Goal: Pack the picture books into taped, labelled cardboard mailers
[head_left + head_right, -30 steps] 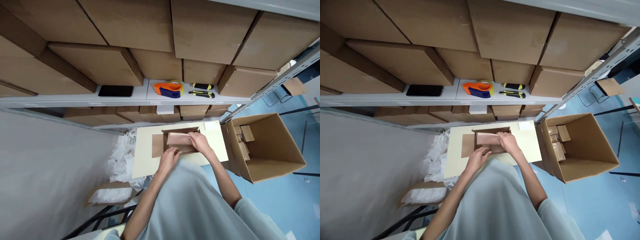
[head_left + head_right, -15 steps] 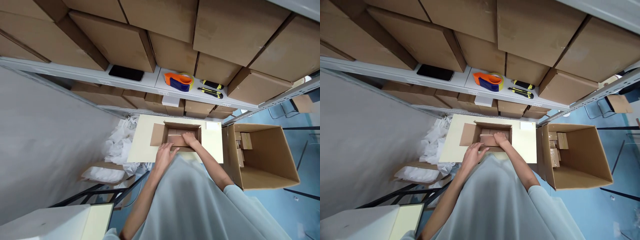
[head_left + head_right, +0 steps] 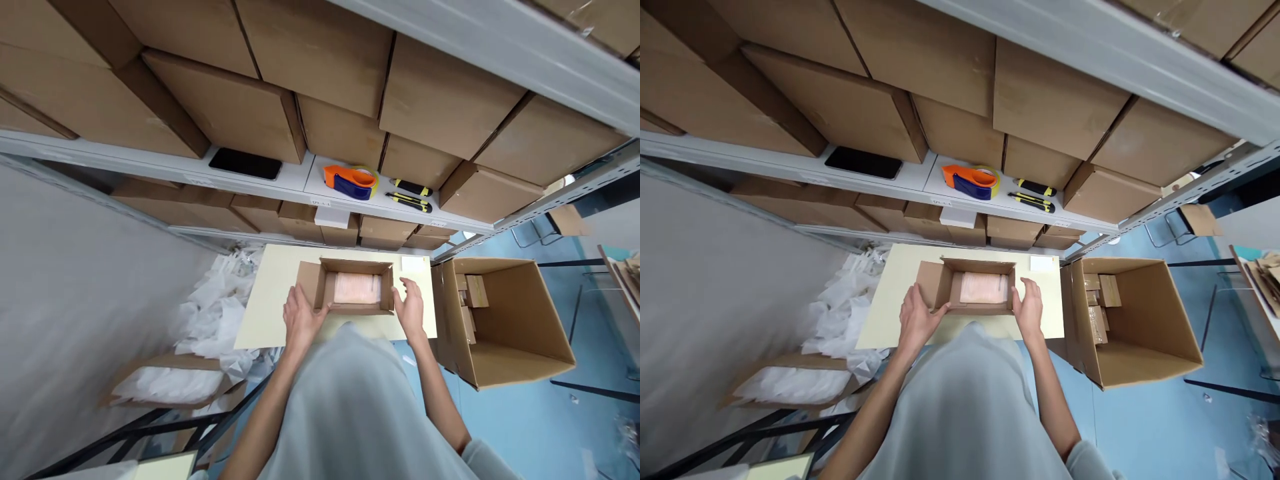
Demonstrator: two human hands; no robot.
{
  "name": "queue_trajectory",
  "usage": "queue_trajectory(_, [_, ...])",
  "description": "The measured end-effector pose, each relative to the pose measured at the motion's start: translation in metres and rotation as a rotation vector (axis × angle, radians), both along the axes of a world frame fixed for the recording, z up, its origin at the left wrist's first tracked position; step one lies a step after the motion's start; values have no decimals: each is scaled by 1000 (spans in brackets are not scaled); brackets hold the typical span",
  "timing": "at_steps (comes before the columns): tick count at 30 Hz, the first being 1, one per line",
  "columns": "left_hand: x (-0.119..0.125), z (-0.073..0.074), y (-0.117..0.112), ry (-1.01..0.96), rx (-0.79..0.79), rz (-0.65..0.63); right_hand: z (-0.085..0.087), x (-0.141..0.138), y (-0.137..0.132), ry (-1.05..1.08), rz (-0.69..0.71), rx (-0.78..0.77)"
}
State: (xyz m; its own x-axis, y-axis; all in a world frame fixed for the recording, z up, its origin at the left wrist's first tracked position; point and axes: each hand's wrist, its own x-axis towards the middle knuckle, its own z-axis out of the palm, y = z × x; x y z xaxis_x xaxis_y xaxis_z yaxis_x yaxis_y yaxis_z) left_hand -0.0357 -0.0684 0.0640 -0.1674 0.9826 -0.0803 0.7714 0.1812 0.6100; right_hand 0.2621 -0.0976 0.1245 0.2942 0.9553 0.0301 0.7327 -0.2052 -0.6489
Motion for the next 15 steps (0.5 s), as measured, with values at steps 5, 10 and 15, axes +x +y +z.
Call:
queue_trajectory(5, [-1,5,-12,29,124,-154,-18,-10,-28,150,-7,-96])
queue_trajectory(10, [11,8,-24,2,168,-336,-14,-37,-17,105,108,-123])
queue_trajectory(15, [13,-5,-18,-54,143,-518,-1,-35,11,-10,270,-296])
